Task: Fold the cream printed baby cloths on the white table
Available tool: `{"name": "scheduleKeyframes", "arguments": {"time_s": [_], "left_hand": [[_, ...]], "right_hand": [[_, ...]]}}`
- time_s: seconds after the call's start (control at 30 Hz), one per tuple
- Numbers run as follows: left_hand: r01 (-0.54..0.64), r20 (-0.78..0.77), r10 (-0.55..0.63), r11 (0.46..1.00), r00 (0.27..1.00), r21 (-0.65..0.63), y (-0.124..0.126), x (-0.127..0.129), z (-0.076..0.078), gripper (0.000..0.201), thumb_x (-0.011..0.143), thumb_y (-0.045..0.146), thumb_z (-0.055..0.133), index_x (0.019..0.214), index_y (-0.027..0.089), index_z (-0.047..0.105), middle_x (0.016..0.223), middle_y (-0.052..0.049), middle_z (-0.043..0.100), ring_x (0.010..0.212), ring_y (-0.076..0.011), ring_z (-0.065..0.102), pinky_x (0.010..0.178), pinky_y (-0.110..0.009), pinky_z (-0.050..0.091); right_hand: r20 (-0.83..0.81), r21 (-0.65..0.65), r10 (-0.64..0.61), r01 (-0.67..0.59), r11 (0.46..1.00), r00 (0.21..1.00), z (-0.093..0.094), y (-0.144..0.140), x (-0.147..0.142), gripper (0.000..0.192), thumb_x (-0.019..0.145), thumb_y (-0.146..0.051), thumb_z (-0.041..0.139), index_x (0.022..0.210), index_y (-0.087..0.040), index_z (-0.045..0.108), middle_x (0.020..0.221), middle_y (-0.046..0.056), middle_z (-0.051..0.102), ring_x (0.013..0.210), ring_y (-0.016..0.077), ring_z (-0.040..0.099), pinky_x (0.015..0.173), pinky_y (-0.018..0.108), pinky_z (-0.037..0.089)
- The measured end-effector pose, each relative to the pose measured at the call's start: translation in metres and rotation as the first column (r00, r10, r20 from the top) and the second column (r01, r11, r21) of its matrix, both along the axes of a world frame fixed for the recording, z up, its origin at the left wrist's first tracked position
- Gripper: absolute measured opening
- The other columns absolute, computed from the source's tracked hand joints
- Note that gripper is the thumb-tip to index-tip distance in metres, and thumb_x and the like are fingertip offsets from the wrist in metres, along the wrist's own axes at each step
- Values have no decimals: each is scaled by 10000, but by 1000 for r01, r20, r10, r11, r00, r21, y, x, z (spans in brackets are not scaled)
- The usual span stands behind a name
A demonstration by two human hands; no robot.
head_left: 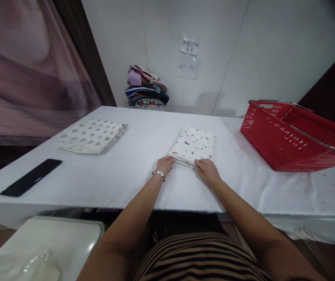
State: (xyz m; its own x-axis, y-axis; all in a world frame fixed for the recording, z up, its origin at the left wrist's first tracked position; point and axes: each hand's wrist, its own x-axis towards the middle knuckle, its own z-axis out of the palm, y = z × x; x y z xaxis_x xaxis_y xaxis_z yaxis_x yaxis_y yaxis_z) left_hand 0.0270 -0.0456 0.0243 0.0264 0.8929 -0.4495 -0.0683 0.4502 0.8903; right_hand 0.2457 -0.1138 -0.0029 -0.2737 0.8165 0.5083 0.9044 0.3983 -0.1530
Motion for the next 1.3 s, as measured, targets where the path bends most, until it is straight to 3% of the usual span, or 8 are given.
{"name": "scheduleKeyframes", "arguments": {"time_s": [0.07, 0.17, 0.3, 0.43, 0.53, 0.6, 0.87, 1.3], "left_hand": [[77, -256, -50, 992, 965, 96, 2, -5, 0, 114, 680, 170, 596, 746, 202, 683, 546, 31, 571, 445, -98, 464, 470, -232, 327], [244, -659, -42, 945, 751, 218, 3, -13, 2, 157, 725, 300, 586, 802, 225, 700, 725, -11, 668, 641, -161, 579, 596, -267, 392], [308, -796, 135, 874, 590, 376, -5, -19, 3, 182, 795, 298, 518, 848, 225, 676, 898, -31, 665, 811, -174, 589, 679, -269, 415], [487, -768, 241, 653, 593, 581, -13, -17, 0, 183, 849, 251, 485, 894, 241, 662, 946, -30, 623, 907, -169, 547, 746, -269, 418], [653, -797, 206, 477, 567, 588, -8, -11, -2, 190, 867, 242, 482, 905, 256, 668, 959, -47, 617, 947, -197, 509, 790, -308, 396], [712, -819, 168, 421, 548, 562, -1, -7, -3, 179, 865, 236, 492, 890, 257, 669, 971, -58, 616, 955, -212, 493, 801, -333, 377], [724, -793, 44, 377, 608, 577, 18, -1, -2, 97, 802, 180, 572, 801, 240, 648, 908, -62, 580, 905, -216, 484, 783, -331, 347], [800, -856, 11, 348, 517, 489, 17, -4, 0, 149, 832, 179, 518, 766, 242, 636, 898, -77, 601, 901, -217, 481, 789, -343, 332]], "right_hand": [[-8, 19, 4, -4, 1000, 1000, -2, 0, 0, 258, 898, -207, 457, 1093, -189, 625, 989, 85, 639, 894, 212, 528, 799, 346, 411], [-27, 65, 3, -1, 998, 1000, -3, -2, -1, 244, 902, -208, 459, 1079, -189, 625, 987, 83, 644, 910, 209, 531, 814, 352, 390], [-71, 122, -12, 21, 992, 997, 0, -7, -2, 224, 907, -218, 465, 1066, -185, 620, 1001, 80, 645, 941, 198, 533, 848, 357, 354], [-94, 130, -35, 47, 990, 995, 7, -8, -7, 224, 922, -226, 447, 1050, -183, 625, 975, 74, 648, 926, 186, 533, 847, 345, 336], [-72, 96, -60, 67, 993, 996, 12, -4, -12, 233, 929, -239, 439, 1033, -192, 642, 961, 72, 649, 919, 187, 528, 832, 336, 326], [-41, 55, -84, 87, 995, 996, 15, -1, -14, 230, 925, -251, 450, 1016, -197, 655, 956, 71, 649, 910, 192, 523, 815, 333, 321], [2, -50, -130, 130, 990, 991, 17, 6, -14, 209, 915, -257, 478, 974, -216, 674, 937, 60, 649, 870, 191, 522, 768, 315, 320], [43, -2, -94, 95, 996, 995, 16, 3, -14, 216, 917, -204, 459, 930, -193, 674, 919, 75, 645, 866, 193, 514, 752, 313, 338]]}}
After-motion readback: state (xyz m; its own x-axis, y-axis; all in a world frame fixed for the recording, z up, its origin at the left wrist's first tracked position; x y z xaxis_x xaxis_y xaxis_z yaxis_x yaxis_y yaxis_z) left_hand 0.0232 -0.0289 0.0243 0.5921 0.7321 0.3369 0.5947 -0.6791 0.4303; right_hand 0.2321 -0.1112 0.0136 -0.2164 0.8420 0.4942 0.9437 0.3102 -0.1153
